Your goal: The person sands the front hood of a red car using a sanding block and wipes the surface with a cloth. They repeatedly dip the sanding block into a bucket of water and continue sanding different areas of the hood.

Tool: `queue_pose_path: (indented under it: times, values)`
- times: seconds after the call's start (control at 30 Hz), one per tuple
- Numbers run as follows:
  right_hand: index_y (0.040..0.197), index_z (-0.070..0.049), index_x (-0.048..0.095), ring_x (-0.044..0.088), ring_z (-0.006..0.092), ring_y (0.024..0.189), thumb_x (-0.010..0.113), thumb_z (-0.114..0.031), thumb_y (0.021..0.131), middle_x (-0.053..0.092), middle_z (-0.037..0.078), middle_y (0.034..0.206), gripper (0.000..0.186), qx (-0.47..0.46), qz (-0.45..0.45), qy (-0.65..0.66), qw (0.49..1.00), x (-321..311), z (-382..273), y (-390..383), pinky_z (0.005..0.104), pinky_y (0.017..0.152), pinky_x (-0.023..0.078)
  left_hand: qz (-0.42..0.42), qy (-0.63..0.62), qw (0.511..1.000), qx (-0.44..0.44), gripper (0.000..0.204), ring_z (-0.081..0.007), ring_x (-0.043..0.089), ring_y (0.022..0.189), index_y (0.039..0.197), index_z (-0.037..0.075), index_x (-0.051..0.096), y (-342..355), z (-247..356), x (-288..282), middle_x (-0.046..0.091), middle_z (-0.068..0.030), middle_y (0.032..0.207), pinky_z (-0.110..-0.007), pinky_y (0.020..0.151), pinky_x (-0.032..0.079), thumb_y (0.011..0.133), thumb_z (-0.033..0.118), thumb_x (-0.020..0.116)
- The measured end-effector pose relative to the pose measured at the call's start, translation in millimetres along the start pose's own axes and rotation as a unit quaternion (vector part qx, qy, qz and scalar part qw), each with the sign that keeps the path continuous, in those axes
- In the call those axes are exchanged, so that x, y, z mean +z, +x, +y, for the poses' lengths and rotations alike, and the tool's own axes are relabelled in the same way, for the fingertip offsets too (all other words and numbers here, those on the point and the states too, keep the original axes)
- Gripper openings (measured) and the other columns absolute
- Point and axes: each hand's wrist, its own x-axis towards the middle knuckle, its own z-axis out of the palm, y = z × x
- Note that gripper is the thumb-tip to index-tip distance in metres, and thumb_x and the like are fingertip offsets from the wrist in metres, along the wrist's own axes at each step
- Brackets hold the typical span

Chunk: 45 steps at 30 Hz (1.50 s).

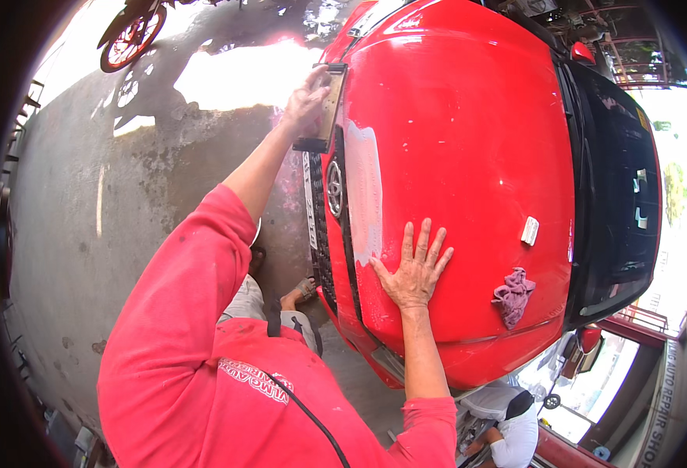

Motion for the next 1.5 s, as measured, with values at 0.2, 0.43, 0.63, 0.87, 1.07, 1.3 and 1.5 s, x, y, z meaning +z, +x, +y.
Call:
queue_pose_path:
  times: [0.2, 0.43, 0.63, 0.87, 1.07, 1.3, 1.5]
  values:
    - [0.174, -0.018, 0.015, -0.006, 0.0442, 0.166, 0.071, -0.086, 0.075, 0.001, 0.009, 0.182, 0.133, -0.006, -0.006, 0.018, 1.000, -4, -25, 125, 0.0742, 0.128, 0.002, -0.029, 0.075, 0.996, 0.041, 0.056, -0.0287, 0.058, 0.144, 0.155, 0.018, 0.056, -131, -119, -145, 0.063, -0.0144, 0.152, -0.039, 0.120, 0.044, 0.101, 0.014, 0.067]
    - [0.173, -0.019, 0.024, 0.000, 0.0422, 0.166, 0.063, -0.093, 0.076, 0.011, 0.008, 0.182, 0.128, -0.016, 0.037, -0.018, 0.999, 13, -57, 259, 0.0730, 0.129, 0.003, 0.034, 0.272, 0.934, -0.229, 0.061, -0.0327, 0.060, 0.141, 0.156, 0.018, 0.055, -378, -220, -342, 0.064, -0.0156, 0.151, -0.040, 0.117, 0.046, 0.097, 0.009, 0.064]
    - [0.172, -0.021, 0.027, 0.003, 0.0408, 0.166, 0.057, -0.096, 0.077, 0.015, 0.009, 0.181, 0.125, -0.046, 0.127, -0.005, 0.991, 41, -49, 309, 0.0709, 0.130, 0.000, 0.020, 0.333, 0.870, -0.363, 0.061, -0.0371, 0.060, 0.140, 0.156, 0.023, 0.054, -468, -249, -420, 0.064, -0.0170, 0.151, -0.044, 0.116, 0.047, 0.098, 0.012, 0.067]
    - [0.173, -0.012, 0.018, -0.005, 0.0412, 0.166, 0.070, -0.094, 0.067, 0.005, 0.009, 0.182, 0.144, -0.055, 0.030, 0.005, 0.998, 19, -43, 208, 0.0745, 0.127, 0.001, -0.042, 0.335, 0.870, -0.360, 0.062, -0.0378, 0.059, 0.141, 0.157, 0.025, 0.052, -410, -265, -417, 0.063, -0.0155, 0.152, -0.044, 0.117, 0.047, 0.098, 0.013, 0.067]
    - [0.174, -0.032, 0.013, -0.012, 0.0474, 0.164, 0.074, -0.092, 0.066, -0.005, 0.008, 0.182, 0.138, 0.024, -0.008, -0.001, 1.000, 5, -38, 140, 0.0837, 0.121, 0.000, -0.072, 0.293, 0.914, -0.273, 0.062, -0.0361, 0.059, 0.141, 0.158, 0.024, 0.052, -318, -236, -365, 0.063, -0.0145, 0.152, -0.044, 0.117, 0.047, 0.098, 0.012, 0.067]
    - [0.175, -0.032, 0.008, -0.008, 0.0522, 0.163, 0.071, -0.090, 0.072, -0.004, 0.013, 0.182, 0.134, 0.156, -0.002, -0.013, 0.988, 11, -64, 163, 0.0840, 0.120, 0.001, -0.103, 0.275, 0.927, -0.232, 0.063, -0.0357, 0.060, 0.140, 0.158, 0.024, 0.051, -302, -224, -341, 0.064, -0.0134, 0.151, -0.044, 0.116, 0.049, 0.098, 0.014, 0.068]
    - [0.175, -0.028, 0.012, -0.003, 0.0502, 0.164, 0.060, -0.087, 0.086, -0.001, 0.013, 0.182, 0.116, 0.142, 0.045, -0.024, 0.989, 26, -59, 170, 0.0737, 0.127, 0.002, -0.126, 0.317, 0.903, -0.262, 0.064, -0.0373, 0.061, 0.139, 0.157, 0.023, 0.052, -327, -219, -347, 0.065, -0.0144, 0.149, -0.045, 0.115, 0.049, 0.096, 0.015, 0.068]
